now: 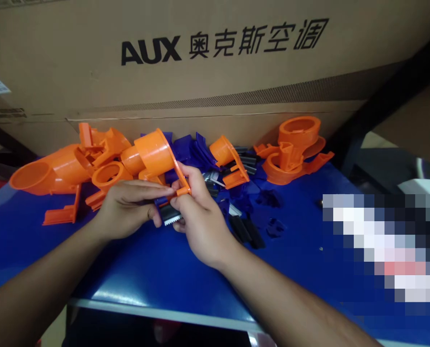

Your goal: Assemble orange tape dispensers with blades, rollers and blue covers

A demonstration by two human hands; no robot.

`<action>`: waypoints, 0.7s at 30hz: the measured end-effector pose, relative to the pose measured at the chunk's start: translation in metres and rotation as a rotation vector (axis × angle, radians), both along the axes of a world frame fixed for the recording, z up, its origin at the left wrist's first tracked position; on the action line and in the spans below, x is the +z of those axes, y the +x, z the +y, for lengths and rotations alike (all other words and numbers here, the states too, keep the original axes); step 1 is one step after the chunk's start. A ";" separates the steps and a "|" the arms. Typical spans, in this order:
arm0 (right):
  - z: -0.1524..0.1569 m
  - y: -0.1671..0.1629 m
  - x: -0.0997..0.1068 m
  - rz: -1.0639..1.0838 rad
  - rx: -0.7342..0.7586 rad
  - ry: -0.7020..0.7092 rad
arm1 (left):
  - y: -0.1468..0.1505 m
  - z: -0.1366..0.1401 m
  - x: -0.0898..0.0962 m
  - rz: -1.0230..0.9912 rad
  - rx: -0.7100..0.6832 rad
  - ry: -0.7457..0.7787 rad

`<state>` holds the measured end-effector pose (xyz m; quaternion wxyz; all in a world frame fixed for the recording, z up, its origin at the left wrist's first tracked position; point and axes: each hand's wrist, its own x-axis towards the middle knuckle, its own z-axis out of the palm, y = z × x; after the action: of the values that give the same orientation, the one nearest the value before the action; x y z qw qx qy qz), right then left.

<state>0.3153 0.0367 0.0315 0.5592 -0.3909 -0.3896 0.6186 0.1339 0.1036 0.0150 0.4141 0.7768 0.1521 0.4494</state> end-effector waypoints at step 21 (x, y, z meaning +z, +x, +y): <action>0.005 0.004 0.005 0.007 -0.145 0.044 | 0.010 -0.010 0.003 -0.005 0.132 0.094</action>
<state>0.3191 0.0415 0.0362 0.6123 -0.4035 -0.3718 0.5693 0.1436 0.0938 0.0184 0.3472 0.7823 0.1808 0.4845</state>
